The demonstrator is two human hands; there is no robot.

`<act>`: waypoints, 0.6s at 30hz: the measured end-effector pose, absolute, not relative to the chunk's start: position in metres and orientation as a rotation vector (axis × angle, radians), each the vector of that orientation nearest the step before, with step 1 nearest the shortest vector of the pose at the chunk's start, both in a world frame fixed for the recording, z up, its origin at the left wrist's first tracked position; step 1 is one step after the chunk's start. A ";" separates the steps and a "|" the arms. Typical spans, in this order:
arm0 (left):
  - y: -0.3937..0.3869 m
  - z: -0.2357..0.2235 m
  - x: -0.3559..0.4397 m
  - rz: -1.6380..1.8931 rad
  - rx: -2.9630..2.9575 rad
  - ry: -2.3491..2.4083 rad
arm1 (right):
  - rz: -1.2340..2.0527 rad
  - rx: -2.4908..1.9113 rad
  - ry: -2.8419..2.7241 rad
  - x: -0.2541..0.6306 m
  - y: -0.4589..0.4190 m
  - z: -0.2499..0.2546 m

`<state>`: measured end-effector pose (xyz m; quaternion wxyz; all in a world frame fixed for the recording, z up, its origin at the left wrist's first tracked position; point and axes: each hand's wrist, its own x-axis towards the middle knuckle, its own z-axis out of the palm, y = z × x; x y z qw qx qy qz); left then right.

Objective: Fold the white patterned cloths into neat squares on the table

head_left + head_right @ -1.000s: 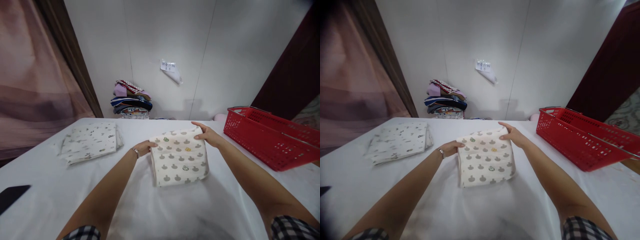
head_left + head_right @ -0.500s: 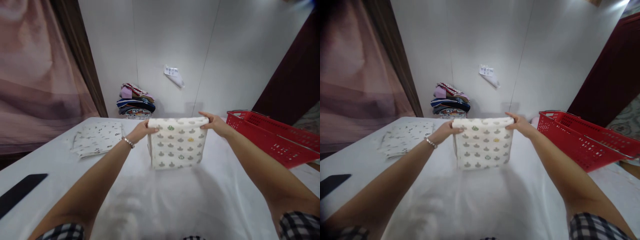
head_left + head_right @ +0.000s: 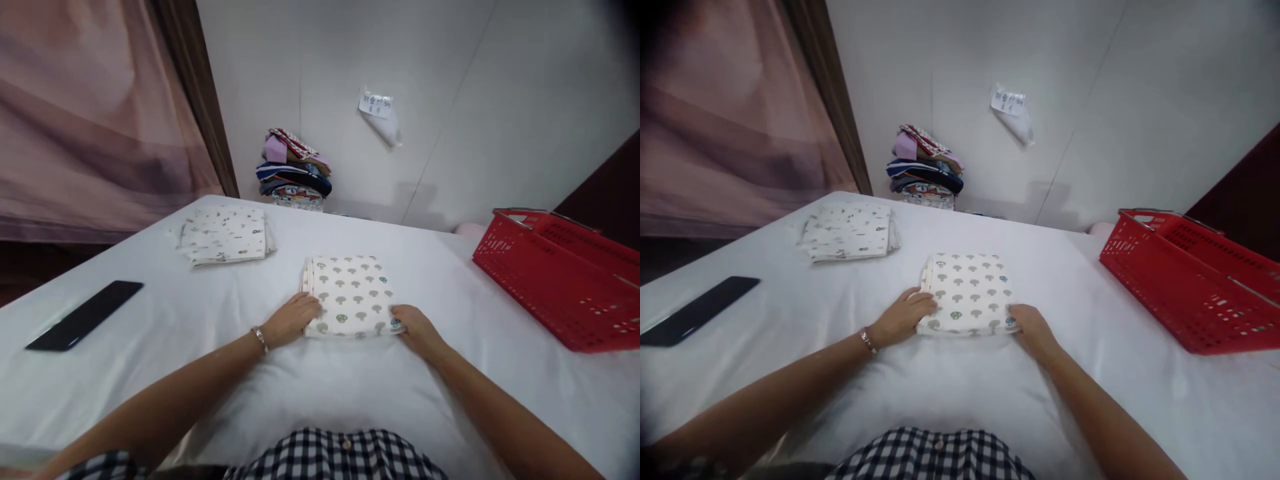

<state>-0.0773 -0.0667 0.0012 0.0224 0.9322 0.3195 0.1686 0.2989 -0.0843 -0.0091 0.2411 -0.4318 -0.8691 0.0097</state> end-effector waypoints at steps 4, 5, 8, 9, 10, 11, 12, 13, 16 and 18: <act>-0.081 -0.012 -0.080 0.642 2.909 1.035 | -0.106 -1.107 -2.322 0.297 -0.097 -0.031; -0.084 -0.010 -0.082 0.661 2.914 1.023 | -0.102 -1.094 -2.328 0.298 -0.099 -0.030; -0.094 -0.004 -0.087 0.704 2.889 1.008 | -0.026 -1.117 -2.343 0.302 -0.105 -0.027; -0.098 -0.003 -0.089 0.726 2.863 0.998 | 0.017 -1.133 -2.340 0.304 -0.108 -0.026; -0.102 -0.003 -0.090 0.757 2.826 0.983 | 0.068 -1.153 -2.331 0.306 -0.111 -0.024; -0.106 -0.004 -0.091 0.797 2.778 0.965 | 0.121 -1.174 -2.308 0.307 -0.114 -0.022; -0.109 -0.004 -0.091 0.840 2.716 0.953 | 0.171 -1.195 -2.274 0.307 -0.116 -0.019; -0.111 -0.004 -0.091 0.887 2.639 0.965 | 0.214 -1.214 -2.230 0.305 -0.118 -0.015; -0.109 0.002 -0.085 1.008 2.299 1.218 | 0.300 -1.216 -2.105 0.287 -0.117 0.001; -0.098 0.009 -0.078 1.016 2.039 1.442 | 0.339 -1.175 -2.078 0.264 -0.113 0.012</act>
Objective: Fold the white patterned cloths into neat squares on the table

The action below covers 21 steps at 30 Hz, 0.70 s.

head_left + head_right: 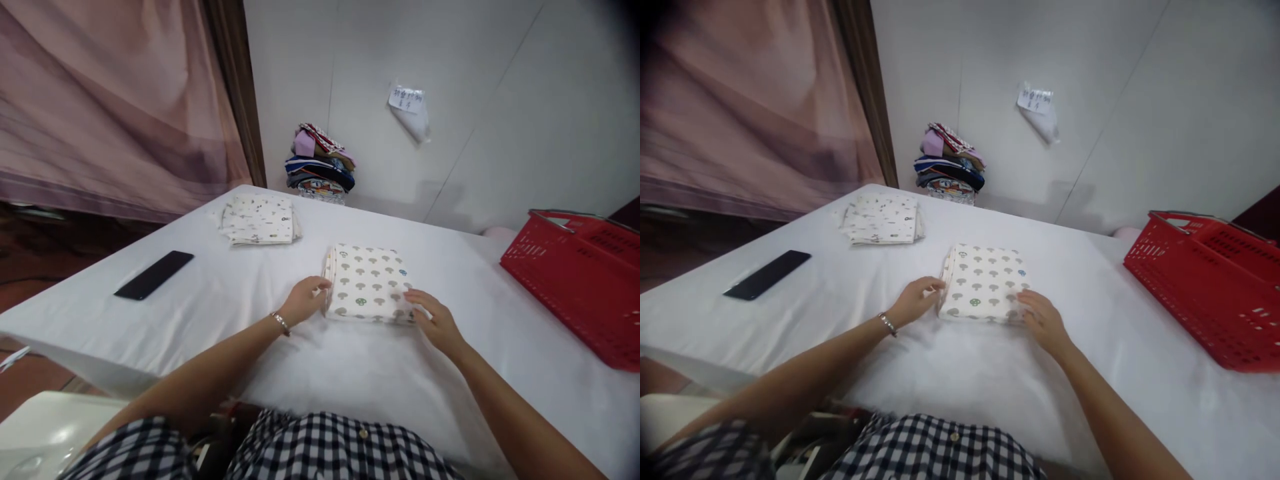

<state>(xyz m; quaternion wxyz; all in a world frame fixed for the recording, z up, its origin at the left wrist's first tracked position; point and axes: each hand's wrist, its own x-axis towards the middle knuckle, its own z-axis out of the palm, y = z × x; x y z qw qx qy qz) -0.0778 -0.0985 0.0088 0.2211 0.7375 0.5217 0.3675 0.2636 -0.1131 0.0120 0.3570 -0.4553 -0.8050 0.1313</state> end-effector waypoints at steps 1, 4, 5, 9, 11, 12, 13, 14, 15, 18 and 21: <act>-0.091 0.013 -0.073 0.998 1.932 1.524 | 0.358 -1.160 -2.086 0.250 -0.110 0.016; -0.067 0.021 -0.058 0.912 1.736 1.686 | 0.399 -1.179 -2.168 0.205 -0.099 0.024; -0.059 0.023 -0.054 0.867 1.693 1.739 | 0.399 -1.193 -2.212 0.191 -0.095 0.024; -0.040 0.021 -0.041 0.701 1.645 1.905 | 0.289 -1.282 -2.462 0.153 -0.088 0.013; -0.038 0.018 -0.037 0.665 1.658 1.943 | 0.206 -1.352 -2.512 0.146 -0.088 0.004; -0.037 0.016 -0.036 0.671 1.661 1.946 | 0.182 -1.380 -2.515 0.145 -0.089 0.001; -0.037 0.015 -0.035 0.696 1.660 1.939 | 0.173 -1.394 -2.517 0.146 -0.091 -0.002; -0.038 0.013 -0.035 0.738 1.646 1.924 | 0.179 -1.393 -2.519 0.147 -0.092 -0.003; -0.038 0.011 -0.036 0.788 1.622 1.904 | 0.194 -1.387 -2.515 0.148 -0.093 -0.004; -0.042 0.004 -0.041 0.884 1.543 1.877 | 0.276 -1.330 -2.468 0.151 -0.095 -0.002; -0.046 -0.001 -0.044 0.888 1.527 1.896 | 0.419 -1.260 -2.347 0.150 -0.091 0.001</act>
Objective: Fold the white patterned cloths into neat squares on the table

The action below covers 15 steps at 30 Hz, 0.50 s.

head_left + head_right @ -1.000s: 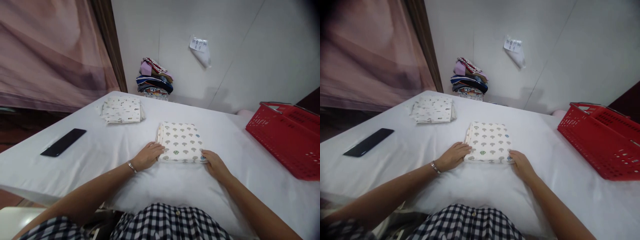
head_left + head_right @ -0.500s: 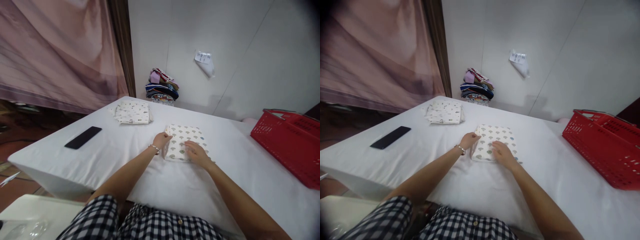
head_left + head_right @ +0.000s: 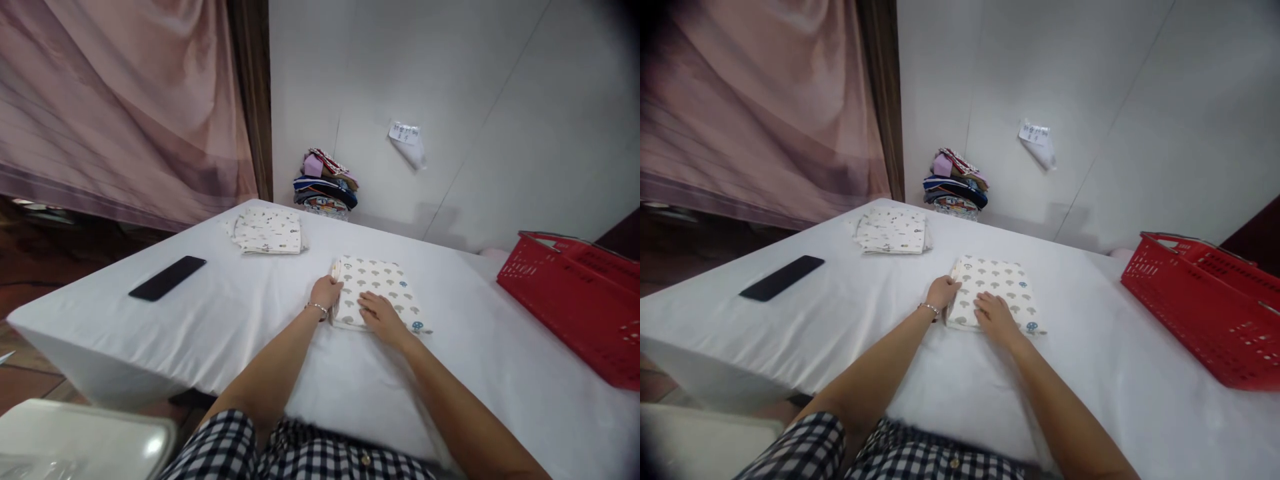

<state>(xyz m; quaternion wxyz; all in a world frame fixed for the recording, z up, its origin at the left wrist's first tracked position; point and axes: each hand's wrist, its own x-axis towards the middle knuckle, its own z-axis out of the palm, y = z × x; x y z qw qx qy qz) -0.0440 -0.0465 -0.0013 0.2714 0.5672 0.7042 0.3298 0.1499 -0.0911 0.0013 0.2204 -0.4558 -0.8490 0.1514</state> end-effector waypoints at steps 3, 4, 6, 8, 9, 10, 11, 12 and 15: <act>-0.050 -0.003 -0.044 0.890 1.539 1.909 | 0.561 -1.266 -2.119 0.145 -0.080 0.005; -0.050 -0.002 -0.043 0.887 1.540 1.915 | 0.592 -1.286 -2.044 0.142 -0.074 0.007; -0.050 -0.002 -0.042 0.887 1.533 1.936 | 0.622 -1.342 -1.951 0.134 -0.060 0.013; -0.050 -0.001 -0.042 0.889 1.524 1.963 | 0.612 -1.411 -1.953 0.122 -0.043 0.022; -0.050 -0.002 -0.042 0.890 1.523 1.971 | 0.602 -1.455 -1.986 0.115 -0.033 0.026; -0.050 -0.002 -0.042 0.890 1.526 1.972 | 0.581 -1.514 -2.033 0.108 -0.022 0.031; -0.050 -0.002 -0.043 0.888 1.536 1.963 | 0.554 -1.585 -2.086 0.100 -0.012 0.035; -0.050 -0.003 -0.043 0.886 1.549 1.950 | 0.522 -1.661 -2.136 0.092 -0.002 0.039; -0.050 -0.004 -0.044 0.898 1.592 1.910 | 0.439 -1.823 -2.242 0.071 0.023 0.047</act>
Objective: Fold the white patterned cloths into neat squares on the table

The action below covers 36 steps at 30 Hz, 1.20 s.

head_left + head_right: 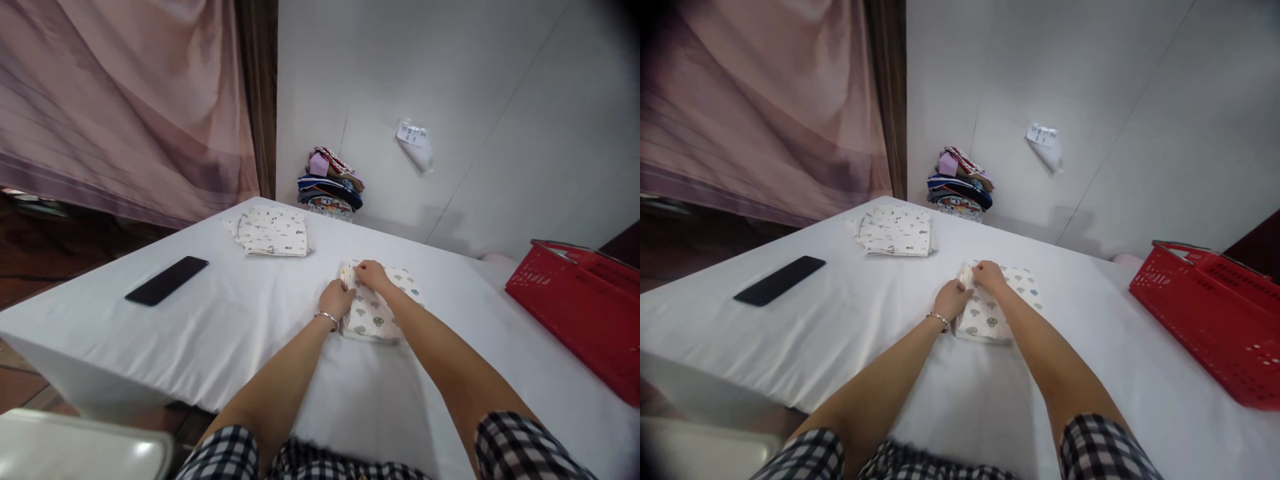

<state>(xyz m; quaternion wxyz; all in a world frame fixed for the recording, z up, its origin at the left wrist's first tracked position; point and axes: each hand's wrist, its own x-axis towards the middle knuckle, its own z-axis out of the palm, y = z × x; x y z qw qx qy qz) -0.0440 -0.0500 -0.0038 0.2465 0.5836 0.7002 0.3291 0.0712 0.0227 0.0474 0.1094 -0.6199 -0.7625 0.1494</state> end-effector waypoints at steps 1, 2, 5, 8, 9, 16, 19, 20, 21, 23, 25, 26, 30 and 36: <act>-0.050 -0.004 -0.044 0.900 1.602 1.900 | 0.428 -1.846 -2.264 0.065 0.029 0.049; -0.050 -0.004 -0.044 0.902 1.609 1.893 | 0.429 -1.864 -2.284 0.060 0.033 0.050; -0.049 -0.004 -0.043 0.908 1.607 1.889 | 0.428 -1.933 -2.346 0.050 0.040 0.050; -0.048 -0.004 -0.043 0.908 1.587 1.888 | 0.408 -1.984 -2.409 0.045 0.042 0.048; -0.048 -0.004 -0.043 0.899 1.580 1.886 | 0.401 -1.992 -2.426 0.044 0.043 0.048; -0.048 0.001 -0.045 0.914 1.571 1.887 | 0.437 -1.948 -2.407 0.042 0.050 0.050; -0.049 0.004 -0.047 0.913 1.592 1.892 | 0.506 -1.939 -2.372 0.041 0.050 0.049; -0.049 0.004 -0.047 0.901 1.589 1.891 | 0.529 -1.940 -2.357 0.041 0.049 0.048; -0.049 0.005 -0.048 0.886 1.581 1.890 | 0.552 -1.942 -2.340 0.041 0.049 0.046; -0.049 0.005 -0.049 0.855 1.568 1.882 | 0.599 -1.946 -2.304 0.040 0.049 0.044; -0.048 0.004 -0.050 0.810 1.571 1.876 | 0.649 -1.955 -2.270 0.039 0.049 0.041; -0.048 0.004 -0.050 0.781 1.576 1.873 | 0.673 -1.960 -2.255 0.039 0.050 0.039; -0.046 0.008 -0.052 0.683 1.609 1.838 | 0.744 -1.966 -2.192 0.039 0.053 0.032; -0.048 0.020 -0.057 0.599 1.609 1.603 | 0.871 -1.919 -2.086 0.041 0.052 0.031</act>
